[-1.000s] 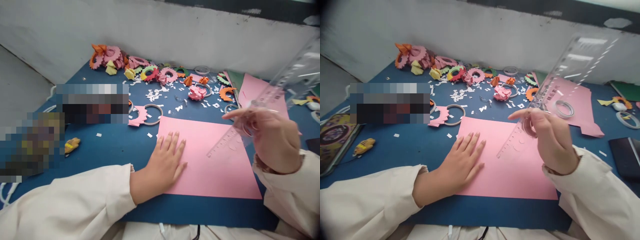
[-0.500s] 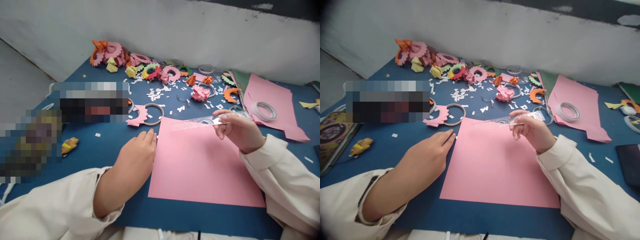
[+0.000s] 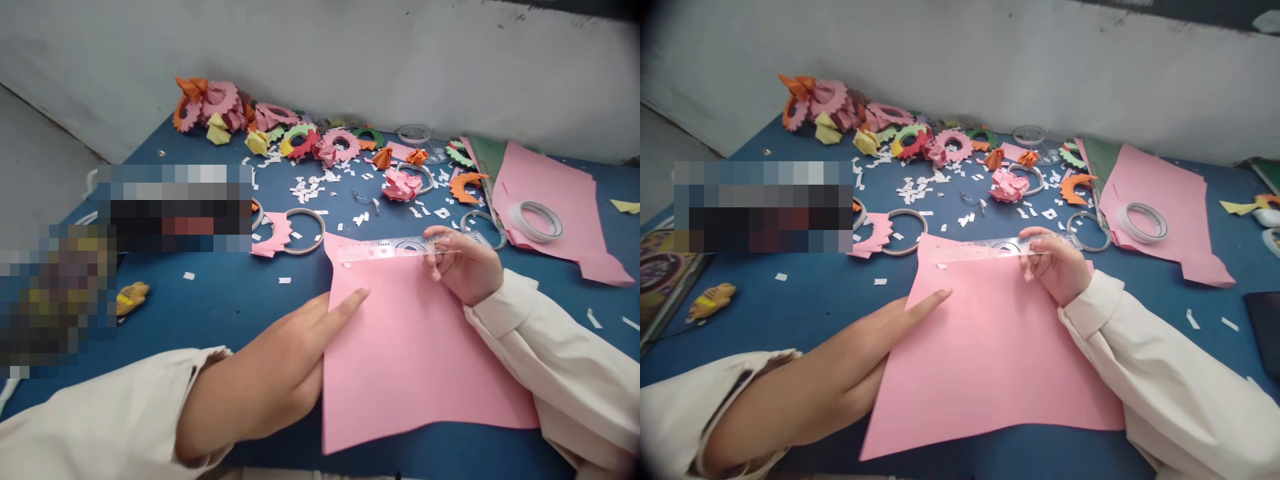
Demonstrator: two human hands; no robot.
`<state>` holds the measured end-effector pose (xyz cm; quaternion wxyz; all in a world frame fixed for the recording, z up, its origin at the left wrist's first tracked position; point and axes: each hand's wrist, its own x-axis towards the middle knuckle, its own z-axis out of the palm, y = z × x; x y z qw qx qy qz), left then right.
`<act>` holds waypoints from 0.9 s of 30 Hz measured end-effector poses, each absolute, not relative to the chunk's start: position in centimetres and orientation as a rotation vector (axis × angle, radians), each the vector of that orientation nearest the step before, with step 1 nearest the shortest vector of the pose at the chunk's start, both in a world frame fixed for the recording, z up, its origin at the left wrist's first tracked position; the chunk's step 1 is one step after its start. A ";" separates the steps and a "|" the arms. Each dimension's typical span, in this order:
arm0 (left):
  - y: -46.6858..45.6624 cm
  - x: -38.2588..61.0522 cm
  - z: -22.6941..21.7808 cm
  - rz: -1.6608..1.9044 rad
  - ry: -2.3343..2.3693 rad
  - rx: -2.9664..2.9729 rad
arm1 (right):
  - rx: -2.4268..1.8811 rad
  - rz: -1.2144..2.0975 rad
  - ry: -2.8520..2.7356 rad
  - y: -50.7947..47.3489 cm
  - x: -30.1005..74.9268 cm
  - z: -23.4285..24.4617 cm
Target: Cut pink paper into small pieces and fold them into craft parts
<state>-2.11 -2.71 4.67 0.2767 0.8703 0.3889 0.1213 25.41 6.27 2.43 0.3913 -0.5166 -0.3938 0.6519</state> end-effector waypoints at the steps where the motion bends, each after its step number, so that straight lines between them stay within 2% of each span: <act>1: -2.5 -2.1 4.6 0.375 0.973 2.348 | -1.300 1.656 -0.993 6.3 25.5 2.4; 7: -0.3 -1.5 2.6 0.749 0.625 2.581 | -1.199 1.675 -0.933 6.7 26.5 2.1; 14: -0.2 -2.3 2.4 0.932 0.975 2.764 | -1.265 1.884 -0.994 7.2 27.2 1.9; 17: -0.2 -2.6 2.5 0.883 1.091 2.742 | -1.268 1.777 -0.954 7.4 26.7 1.3; 20: 0.6 -2.7 2.1 0.666 1.164 2.704 | -1.243 1.661 -0.895 7.5 26.3 1.1; 23: 1.6 -2.7 1.5 0.426 1.272 2.688 | -1.228 1.667 -0.919 7.4 26.5 1.5; 27: 2.3 -2.9 1.0 0.416 1.444 2.615 | -1.241 1.734 -1.020 7.1 26.7 2.0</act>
